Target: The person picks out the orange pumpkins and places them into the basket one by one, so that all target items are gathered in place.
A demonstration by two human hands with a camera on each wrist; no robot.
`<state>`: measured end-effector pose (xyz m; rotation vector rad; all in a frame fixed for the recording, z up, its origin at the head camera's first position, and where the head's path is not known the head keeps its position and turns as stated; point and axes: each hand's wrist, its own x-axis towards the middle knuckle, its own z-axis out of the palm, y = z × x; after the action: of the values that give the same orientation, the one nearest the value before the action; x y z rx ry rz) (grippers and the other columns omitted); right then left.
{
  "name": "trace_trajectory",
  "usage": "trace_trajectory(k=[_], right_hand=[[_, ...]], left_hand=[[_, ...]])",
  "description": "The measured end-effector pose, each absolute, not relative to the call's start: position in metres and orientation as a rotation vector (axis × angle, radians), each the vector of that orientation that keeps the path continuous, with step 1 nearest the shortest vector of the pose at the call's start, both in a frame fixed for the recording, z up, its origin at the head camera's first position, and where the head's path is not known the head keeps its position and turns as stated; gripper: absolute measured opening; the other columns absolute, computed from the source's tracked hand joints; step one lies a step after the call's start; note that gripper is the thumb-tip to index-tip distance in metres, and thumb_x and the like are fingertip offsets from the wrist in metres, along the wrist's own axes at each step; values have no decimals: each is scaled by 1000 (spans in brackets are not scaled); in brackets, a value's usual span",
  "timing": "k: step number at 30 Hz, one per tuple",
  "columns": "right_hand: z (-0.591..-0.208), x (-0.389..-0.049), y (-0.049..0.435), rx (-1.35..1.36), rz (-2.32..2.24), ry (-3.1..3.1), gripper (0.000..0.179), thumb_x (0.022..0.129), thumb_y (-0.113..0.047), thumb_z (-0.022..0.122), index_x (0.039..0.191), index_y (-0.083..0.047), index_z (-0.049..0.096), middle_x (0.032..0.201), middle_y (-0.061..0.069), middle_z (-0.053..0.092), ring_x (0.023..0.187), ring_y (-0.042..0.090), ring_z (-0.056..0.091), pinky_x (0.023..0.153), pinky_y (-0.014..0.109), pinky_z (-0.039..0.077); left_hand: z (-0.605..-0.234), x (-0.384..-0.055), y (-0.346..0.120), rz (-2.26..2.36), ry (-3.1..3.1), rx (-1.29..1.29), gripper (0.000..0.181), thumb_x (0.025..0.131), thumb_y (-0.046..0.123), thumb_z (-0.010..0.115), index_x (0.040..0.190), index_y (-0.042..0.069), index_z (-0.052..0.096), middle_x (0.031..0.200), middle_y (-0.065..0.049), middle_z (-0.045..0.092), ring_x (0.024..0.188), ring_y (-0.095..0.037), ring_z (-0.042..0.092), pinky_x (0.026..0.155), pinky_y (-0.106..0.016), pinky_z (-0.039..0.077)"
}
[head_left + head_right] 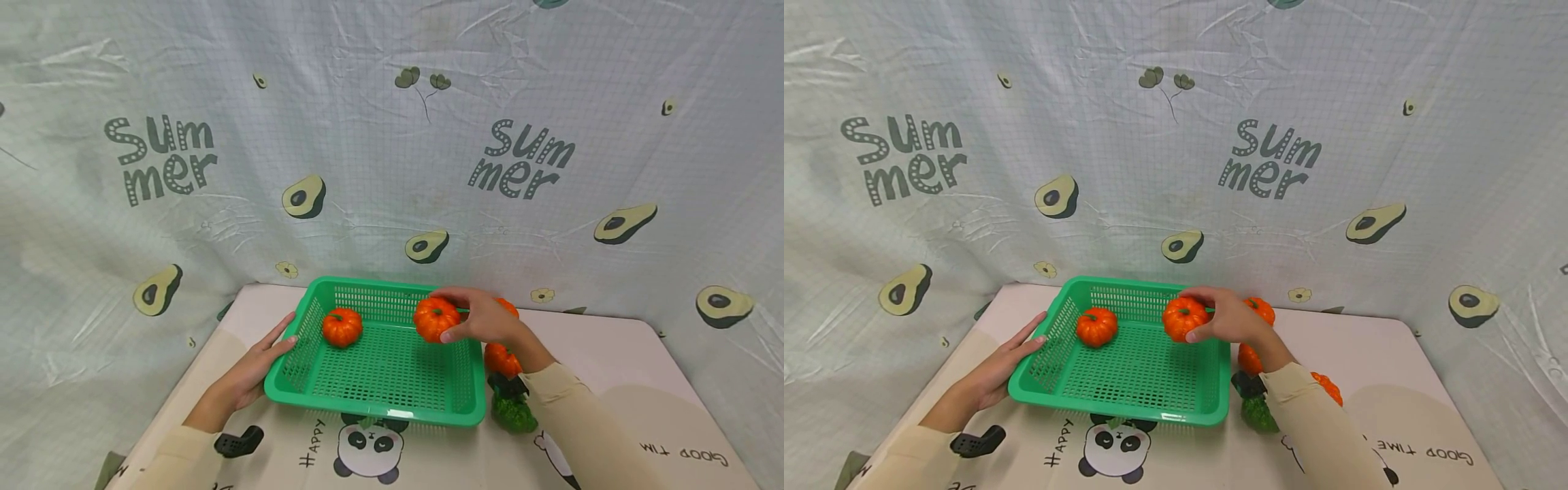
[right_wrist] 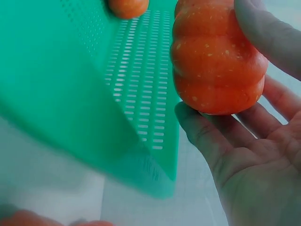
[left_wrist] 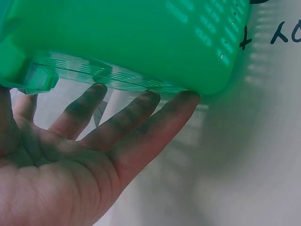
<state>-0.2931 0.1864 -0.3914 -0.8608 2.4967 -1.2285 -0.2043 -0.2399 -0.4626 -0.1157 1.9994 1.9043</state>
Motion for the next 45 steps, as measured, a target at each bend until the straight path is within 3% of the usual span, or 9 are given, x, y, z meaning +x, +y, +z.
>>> trace_trajectory(k=[6,14,23,29,45], right_hand=[[-393,-297,176,-872,-1231,2476,71,79,-17,90,143,-11,61,137,10,68,122,29,63,97,37,55],[-395,-300,162,-962,-1234,2439,71,80,-17,88,144,-5,60,137,16,67,114,28,64,89,36,57],[-396,-300,145,-929,-1195,2461,70,78,-18,89,142,-11,63,131,9,70,113,24,62,91,34,55],[-397,-299,136,-976,-1213,2451,70,78,-16,89,141,-4,61,131,17,69,115,28,62,90,33,55],[-406,-301,118,-887,-1196,2479,70,77,-14,89,141,-7,62,137,15,65,125,35,58,91,39,57]], left_hand=[[-463,-204,-241,1907,1994,-110,73,111,43,48,167,44,2,175,-19,12,143,-33,45,104,-38,54],[-463,-204,-241,1905,1999,-116,73,111,43,48,167,44,3,175,-19,13,142,-33,46,104,-40,54],[-462,-204,-241,1913,1994,-114,73,111,42,48,167,44,3,175,-19,13,143,-34,45,104,-40,54],[-462,-204,-241,1915,1994,-121,72,111,42,48,167,44,3,175,-19,14,143,-34,46,105,-41,54],[-463,-204,-239,1908,2013,-141,71,111,42,48,167,45,5,175,-19,15,142,-33,47,104,-39,54]])
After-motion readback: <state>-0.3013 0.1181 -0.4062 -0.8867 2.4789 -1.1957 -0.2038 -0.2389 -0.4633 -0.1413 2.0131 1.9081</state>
